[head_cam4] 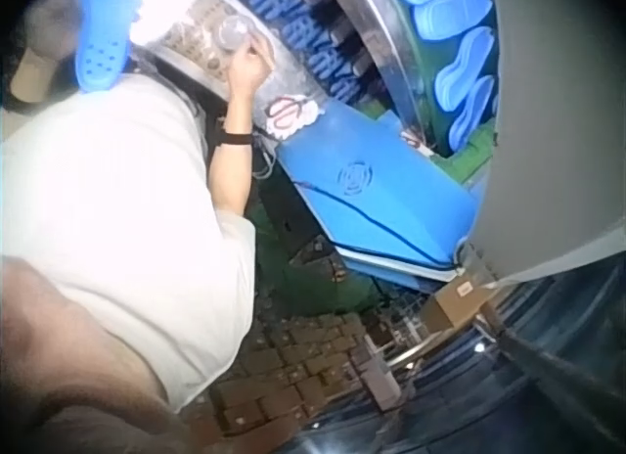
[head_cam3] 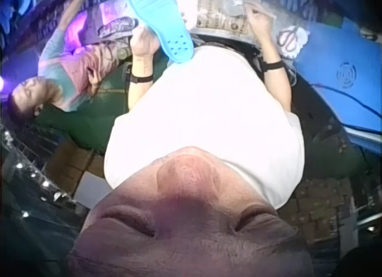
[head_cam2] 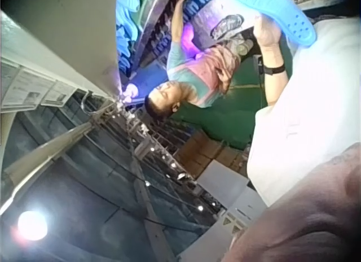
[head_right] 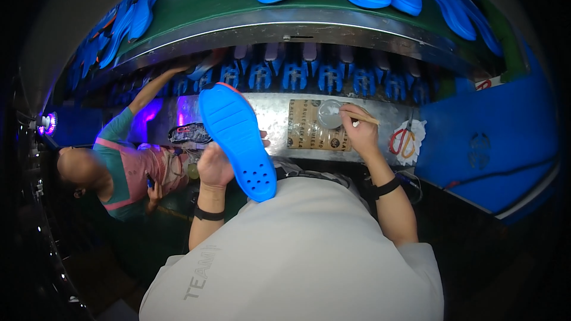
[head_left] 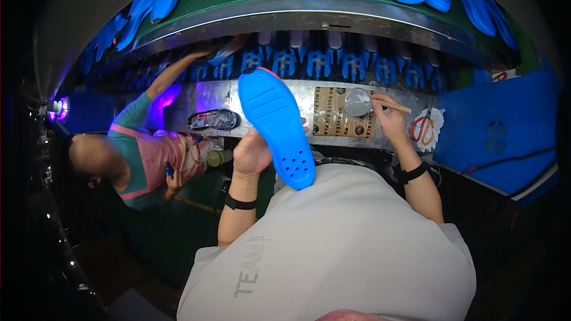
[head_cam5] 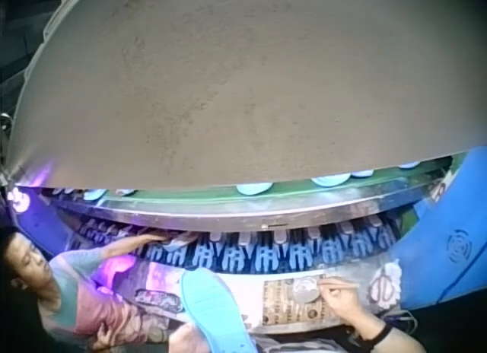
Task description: Apply adhesive to the edges of blue shoe soles using a brush.
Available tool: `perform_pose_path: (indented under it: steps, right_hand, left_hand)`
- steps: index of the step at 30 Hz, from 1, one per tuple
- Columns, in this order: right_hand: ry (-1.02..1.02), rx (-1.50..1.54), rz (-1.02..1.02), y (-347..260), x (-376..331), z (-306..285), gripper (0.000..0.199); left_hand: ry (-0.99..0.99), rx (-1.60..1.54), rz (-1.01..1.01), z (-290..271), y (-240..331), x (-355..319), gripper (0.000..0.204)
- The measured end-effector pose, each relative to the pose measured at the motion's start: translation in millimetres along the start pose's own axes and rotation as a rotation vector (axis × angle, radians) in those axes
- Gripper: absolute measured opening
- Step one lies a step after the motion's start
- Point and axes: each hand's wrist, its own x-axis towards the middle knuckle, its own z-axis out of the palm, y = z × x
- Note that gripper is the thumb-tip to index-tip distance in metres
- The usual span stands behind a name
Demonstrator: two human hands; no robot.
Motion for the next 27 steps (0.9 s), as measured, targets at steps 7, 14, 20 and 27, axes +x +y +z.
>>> perform_pose_path:
  steps: [7, 14, 20, 27]
  right_hand:
    - [-0.081, -0.083, 0.076, 4.4, -3.8, 0.9, 0.018]
    - [-0.126, 0.338, -0.008, -88.1, 11.9, -5.9, 0.021]
    - [-0.247, 0.44, -0.217, -147.6, 26.6, -8.7, 0.018]
    - [-0.278, 0.271, -0.333, -156.4, 24.4, -8.8, 0.016]
  left_hand:
    - [0.14, 0.266, -0.083, -23.6, -9.7, -8.1, 0.077]
    - [0.104, 0.288, -0.097, -11.6, -6.3, -7.0, 0.079]
    - [0.077, 0.309, -0.132, 6.2, -0.2, -7.3, 0.078]
    - [0.118, 0.319, -0.116, 19.0, 5.8, -10.1, 0.077]
